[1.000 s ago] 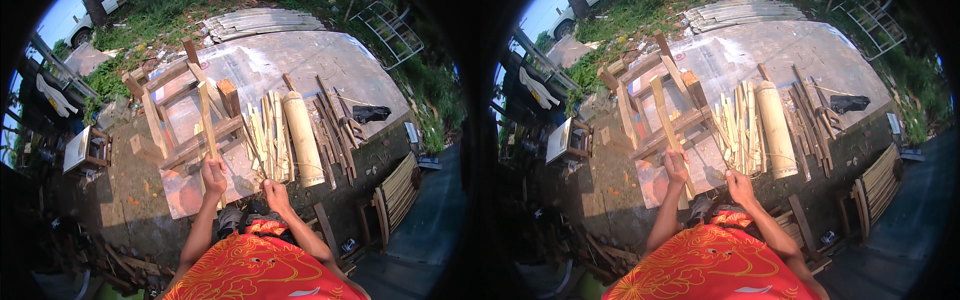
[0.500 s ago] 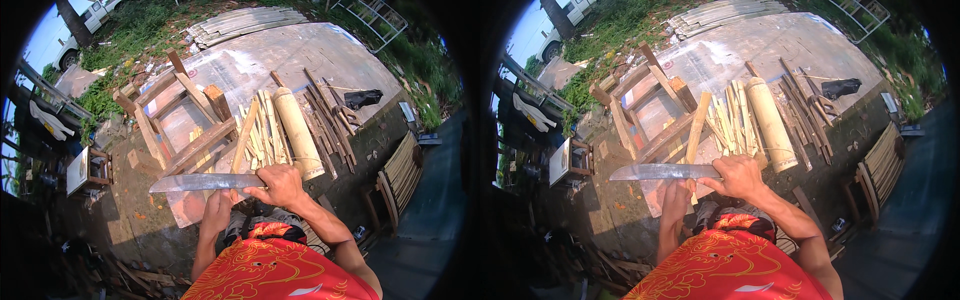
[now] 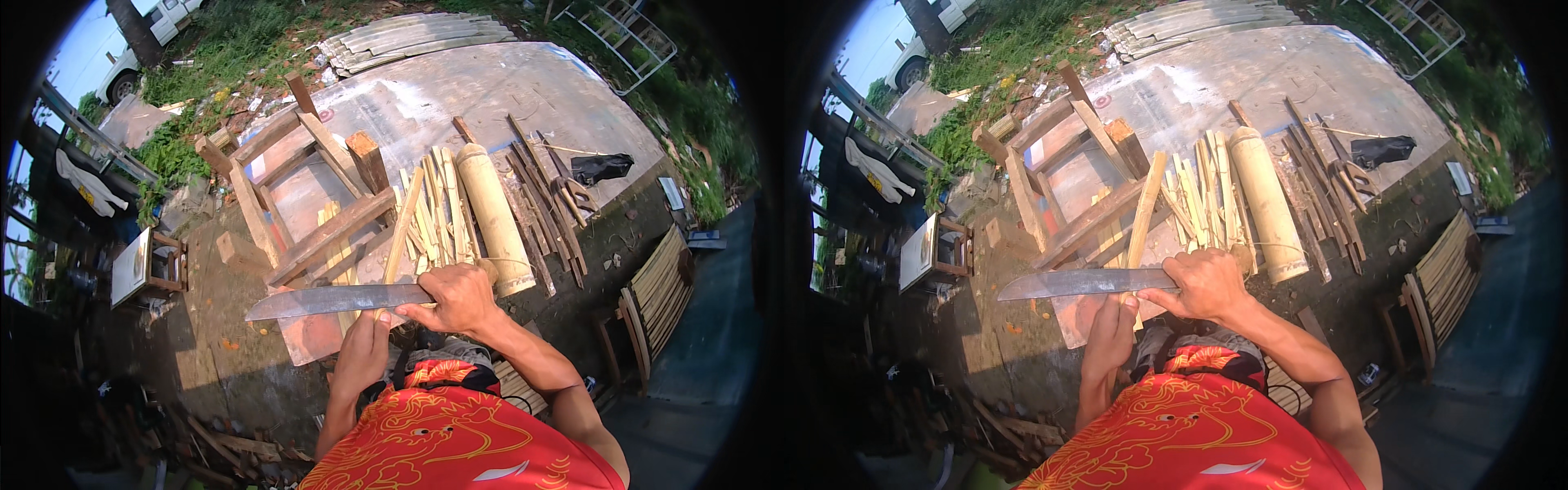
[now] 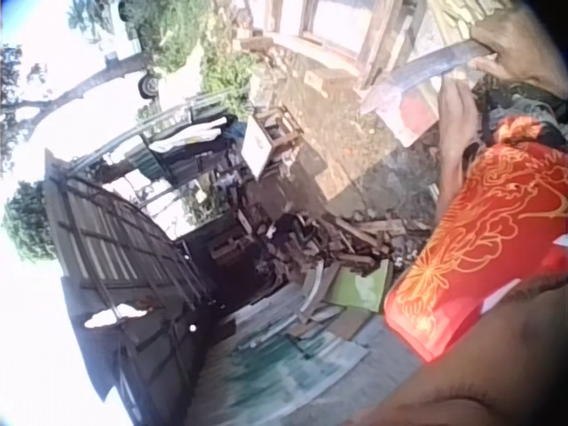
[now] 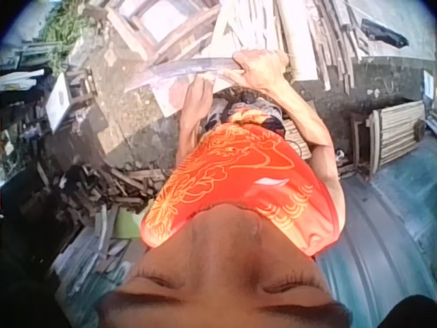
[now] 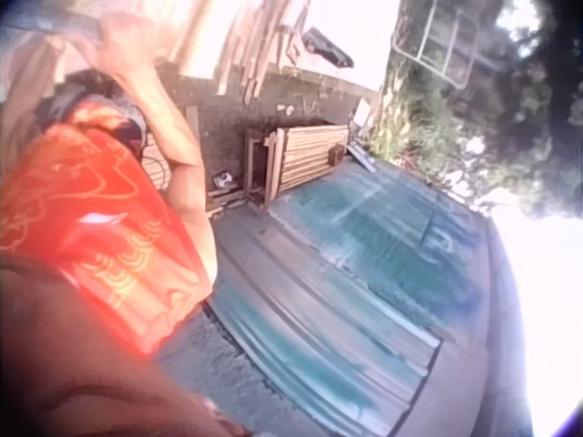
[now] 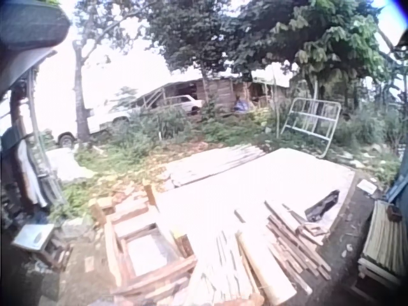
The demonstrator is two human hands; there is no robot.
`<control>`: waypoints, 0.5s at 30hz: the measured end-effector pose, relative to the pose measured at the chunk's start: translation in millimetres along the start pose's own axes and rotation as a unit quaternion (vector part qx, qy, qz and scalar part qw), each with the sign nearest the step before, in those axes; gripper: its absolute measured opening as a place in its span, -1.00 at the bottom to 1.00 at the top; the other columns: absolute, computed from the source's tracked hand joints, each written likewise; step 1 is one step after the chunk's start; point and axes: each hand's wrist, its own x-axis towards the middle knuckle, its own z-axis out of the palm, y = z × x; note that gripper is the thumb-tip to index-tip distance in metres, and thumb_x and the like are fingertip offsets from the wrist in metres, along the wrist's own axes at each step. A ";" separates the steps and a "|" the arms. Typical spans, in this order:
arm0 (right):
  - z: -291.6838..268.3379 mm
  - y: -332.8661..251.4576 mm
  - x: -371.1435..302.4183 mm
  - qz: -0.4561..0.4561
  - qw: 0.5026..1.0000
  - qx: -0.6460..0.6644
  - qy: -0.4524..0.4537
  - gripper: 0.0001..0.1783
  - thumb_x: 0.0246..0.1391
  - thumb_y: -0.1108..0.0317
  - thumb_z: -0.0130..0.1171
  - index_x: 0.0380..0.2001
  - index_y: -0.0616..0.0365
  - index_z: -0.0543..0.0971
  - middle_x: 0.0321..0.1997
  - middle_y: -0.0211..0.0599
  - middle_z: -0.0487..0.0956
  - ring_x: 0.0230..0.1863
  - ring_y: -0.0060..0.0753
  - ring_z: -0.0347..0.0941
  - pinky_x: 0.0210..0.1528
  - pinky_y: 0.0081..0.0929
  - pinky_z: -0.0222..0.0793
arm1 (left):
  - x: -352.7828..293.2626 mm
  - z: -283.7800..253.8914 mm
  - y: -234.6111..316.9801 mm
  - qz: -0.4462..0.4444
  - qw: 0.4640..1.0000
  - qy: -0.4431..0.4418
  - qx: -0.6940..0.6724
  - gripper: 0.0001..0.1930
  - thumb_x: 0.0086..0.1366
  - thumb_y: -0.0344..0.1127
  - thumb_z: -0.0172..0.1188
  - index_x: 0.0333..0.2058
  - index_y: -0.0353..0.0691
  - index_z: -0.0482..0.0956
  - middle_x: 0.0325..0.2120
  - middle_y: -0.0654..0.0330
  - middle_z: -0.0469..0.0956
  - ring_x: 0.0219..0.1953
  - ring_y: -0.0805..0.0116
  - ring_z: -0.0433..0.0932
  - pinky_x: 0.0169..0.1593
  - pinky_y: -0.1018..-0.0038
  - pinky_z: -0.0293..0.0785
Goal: The person uses a machete to split bamboo strips into thinner pieces on a wooden workbench. They repeatedly position the bamboo, strike it with the machete, and separate the resulting strips, accumulating a pile of split bamboo on the bench.
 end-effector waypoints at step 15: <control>-4.5 24.5 13.9 0.106 0.988 -0.092 0.066 -0.39 0.00 -0.25 0.33 -0.70 0.08 0.48 -0.73 -0.25 0.46 -0.69 -0.12 0.47 -0.63 -0.23 0.35 | 1.7 7.7 -10.5 0.004 0.999 0.026 0.023 -0.56 0.54 -0.23 -0.10 0.23 -0.44 0.29 -0.40 -0.27 0.50 -0.35 -0.18 0.55 -0.24 0.11 0.42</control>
